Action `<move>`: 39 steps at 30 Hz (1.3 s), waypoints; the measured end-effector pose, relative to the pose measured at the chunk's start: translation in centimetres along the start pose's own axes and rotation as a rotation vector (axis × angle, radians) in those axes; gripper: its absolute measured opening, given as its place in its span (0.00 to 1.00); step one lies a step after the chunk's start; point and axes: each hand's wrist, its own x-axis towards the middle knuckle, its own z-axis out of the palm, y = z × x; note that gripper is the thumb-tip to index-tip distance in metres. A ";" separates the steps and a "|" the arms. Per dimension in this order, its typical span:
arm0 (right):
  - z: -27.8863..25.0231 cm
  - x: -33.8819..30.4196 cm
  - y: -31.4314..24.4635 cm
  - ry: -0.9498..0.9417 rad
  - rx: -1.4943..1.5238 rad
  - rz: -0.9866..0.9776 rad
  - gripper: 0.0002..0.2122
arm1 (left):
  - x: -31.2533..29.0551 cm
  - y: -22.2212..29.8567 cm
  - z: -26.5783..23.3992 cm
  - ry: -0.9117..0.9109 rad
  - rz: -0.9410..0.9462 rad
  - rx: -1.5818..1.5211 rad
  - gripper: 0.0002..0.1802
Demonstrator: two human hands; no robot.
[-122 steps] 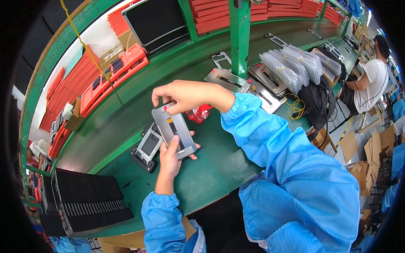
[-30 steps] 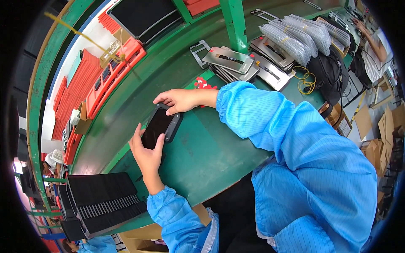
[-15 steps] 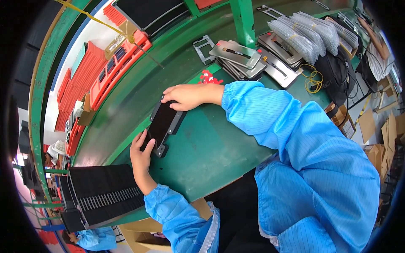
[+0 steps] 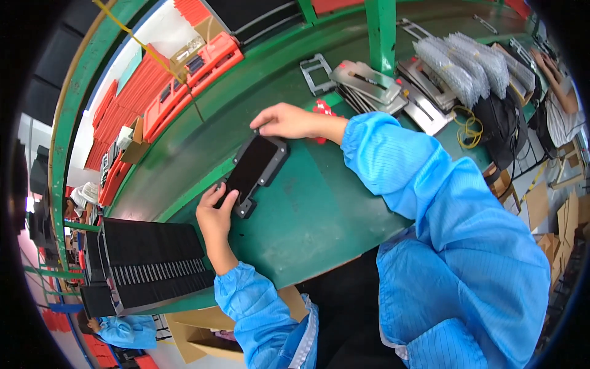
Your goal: Assembling electronic handheld devices by aligning components and securing them using an electric screwdriver on an assembly line.
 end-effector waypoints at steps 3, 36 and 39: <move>-1.0 1.0 -4.4 0.192 0.165 -0.048 0.18 | -0.7 -2.3 0.8 0.010 0.153 0.030 0.34; 9.7 -2.9 -6.8 -0.161 0.809 -0.331 0.07 | -1.0 1.3 0.9 -0.090 0.193 -0.134 0.37; 9.9 -3.3 -6.8 -0.160 0.713 -0.316 0.06 | -1.1 1.2 1.0 -0.097 0.216 -0.100 0.37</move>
